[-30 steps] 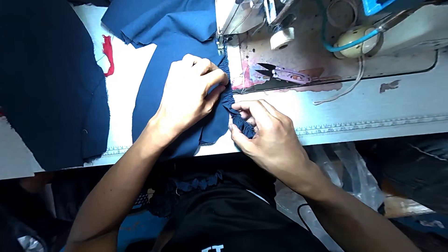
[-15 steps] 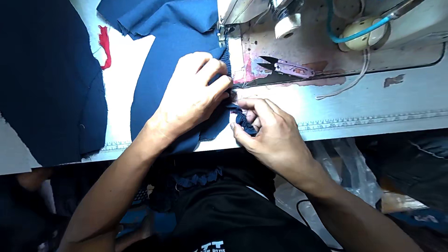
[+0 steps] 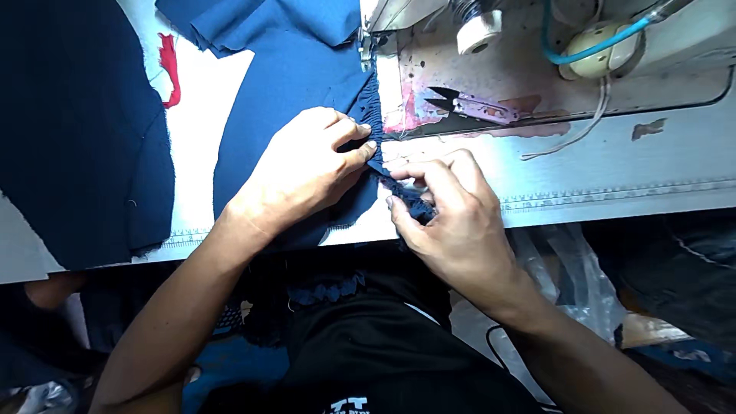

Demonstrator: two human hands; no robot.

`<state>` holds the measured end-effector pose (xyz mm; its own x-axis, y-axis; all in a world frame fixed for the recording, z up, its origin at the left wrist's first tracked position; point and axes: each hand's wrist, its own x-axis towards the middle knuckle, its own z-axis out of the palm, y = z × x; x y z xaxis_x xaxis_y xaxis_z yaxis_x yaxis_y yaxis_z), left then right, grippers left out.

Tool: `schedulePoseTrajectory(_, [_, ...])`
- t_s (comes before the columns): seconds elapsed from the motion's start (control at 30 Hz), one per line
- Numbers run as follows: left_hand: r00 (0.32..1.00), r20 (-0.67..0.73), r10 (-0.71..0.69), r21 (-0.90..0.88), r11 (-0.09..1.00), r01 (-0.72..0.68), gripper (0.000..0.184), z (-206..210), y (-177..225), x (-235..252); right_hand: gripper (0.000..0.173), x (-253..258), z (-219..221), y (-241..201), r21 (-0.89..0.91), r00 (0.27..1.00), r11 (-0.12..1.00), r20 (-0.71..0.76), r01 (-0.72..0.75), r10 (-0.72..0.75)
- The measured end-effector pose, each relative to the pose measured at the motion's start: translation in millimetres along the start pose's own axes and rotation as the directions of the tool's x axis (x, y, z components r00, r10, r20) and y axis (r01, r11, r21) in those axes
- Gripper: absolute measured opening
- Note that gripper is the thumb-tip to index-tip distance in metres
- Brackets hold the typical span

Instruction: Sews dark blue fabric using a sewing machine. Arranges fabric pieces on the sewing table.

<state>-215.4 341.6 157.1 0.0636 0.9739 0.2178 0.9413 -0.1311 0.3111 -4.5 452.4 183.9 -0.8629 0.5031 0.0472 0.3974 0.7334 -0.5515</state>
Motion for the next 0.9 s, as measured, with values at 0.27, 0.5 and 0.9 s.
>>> schedulePoseTrajectory(0.27, [1.0, -0.003, -0.003, -0.025, 1.0, 0.003, 0.033, 1, -3, -2, 0.042, 10, -2, 7, 0.139, 0.98, 0.976, 0.135, -0.166, 0.147])
schedulePoseTrajectory(0.5, [1.0, -0.011, 0.009, -0.034, 0.999, -0.009, 0.033, 1, -4, -4, 0.015, 14, -4, 6, 0.137, 0.986, 0.981, 0.111, -0.139, 0.125])
schedulePoseTrajectory(0.9, [1.0, -0.003, 0.012, -0.043, 0.999, -0.012, 0.033, 1, -4, -4, 0.02, 4, 7, -10, -0.106, 0.986, 0.98, 0.01, 0.166, -0.166])
